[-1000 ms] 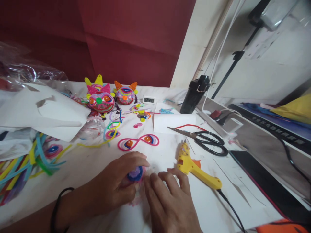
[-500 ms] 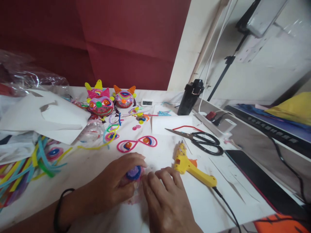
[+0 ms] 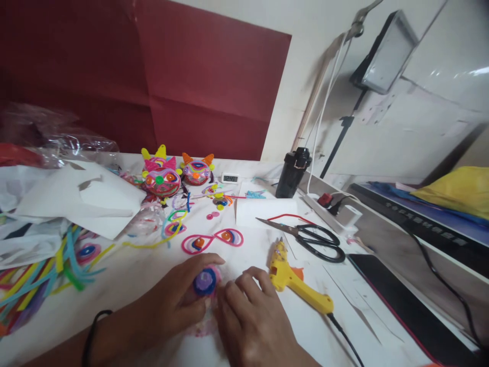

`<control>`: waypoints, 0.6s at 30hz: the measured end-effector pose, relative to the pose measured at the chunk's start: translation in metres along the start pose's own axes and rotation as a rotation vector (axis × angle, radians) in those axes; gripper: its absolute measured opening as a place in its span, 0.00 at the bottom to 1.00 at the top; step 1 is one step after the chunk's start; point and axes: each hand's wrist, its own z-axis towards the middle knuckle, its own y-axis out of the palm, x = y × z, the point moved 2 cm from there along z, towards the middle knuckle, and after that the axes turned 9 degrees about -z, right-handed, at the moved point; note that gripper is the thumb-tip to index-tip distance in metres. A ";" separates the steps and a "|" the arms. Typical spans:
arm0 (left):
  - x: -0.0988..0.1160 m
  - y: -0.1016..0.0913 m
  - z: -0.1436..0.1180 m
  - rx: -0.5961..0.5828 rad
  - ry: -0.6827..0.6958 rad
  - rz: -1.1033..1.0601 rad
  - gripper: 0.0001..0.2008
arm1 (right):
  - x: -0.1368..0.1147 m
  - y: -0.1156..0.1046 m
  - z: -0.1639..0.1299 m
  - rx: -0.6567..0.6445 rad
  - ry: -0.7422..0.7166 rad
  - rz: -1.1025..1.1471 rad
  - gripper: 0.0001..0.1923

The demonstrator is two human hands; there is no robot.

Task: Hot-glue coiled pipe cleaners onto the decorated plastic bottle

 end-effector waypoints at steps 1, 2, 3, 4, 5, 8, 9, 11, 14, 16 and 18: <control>0.000 0.001 0.001 0.010 -0.017 -0.011 0.29 | 0.001 0.000 0.001 -0.013 -0.004 -0.005 0.18; 0.000 0.001 0.002 0.025 -0.029 -0.019 0.29 | 0.002 0.000 0.001 -0.026 -0.008 -0.011 0.18; -0.001 0.002 0.003 0.043 -0.037 -0.021 0.28 | 0.004 -0.001 0.002 -0.042 -0.013 -0.018 0.17; -0.001 0.004 0.004 0.060 -0.043 -0.018 0.28 | 0.005 -0.001 0.002 -0.060 -0.018 -0.026 0.15; -0.002 0.005 0.005 0.074 -0.045 -0.012 0.27 | 0.007 -0.002 0.003 -0.080 -0.023 -0.033 0.14; -0.004 0.009 0.012 0.099 -0.059 0.006 0.27 | 0.013 -0.004 0.005 -0.151 -0.039 -0.052 0.10; -0.005 0.011 0.015 0.110 -0.066 0.011 0.28 | 0.016 -0.005 0.006 -0.174 -0.043 -0.056 0.10; -0.006 0.014 0.020 0.135 -0.082 0.020 0.30 | 0.021 -0.007 0.007 -0.215 -0.054 -0.058 0.08; -0.007 0.021 0.024 0.194 -0.100 0.038 0.31 | 0.026 -0.009 0.008 -0.246 -0.059 -0.051 0.07; -0.008 0.026 0.023 0.239 -0.100 0.055 0.32 | 0.028 -0.009 0.008 -0.245 -0.050 -0.036 0.06; -0.008 0.030 0.020 0.272 -0.087 0.074 0.32 | 0.027 -0.009 0.007 -0.229 -0.035 -0.013 0.06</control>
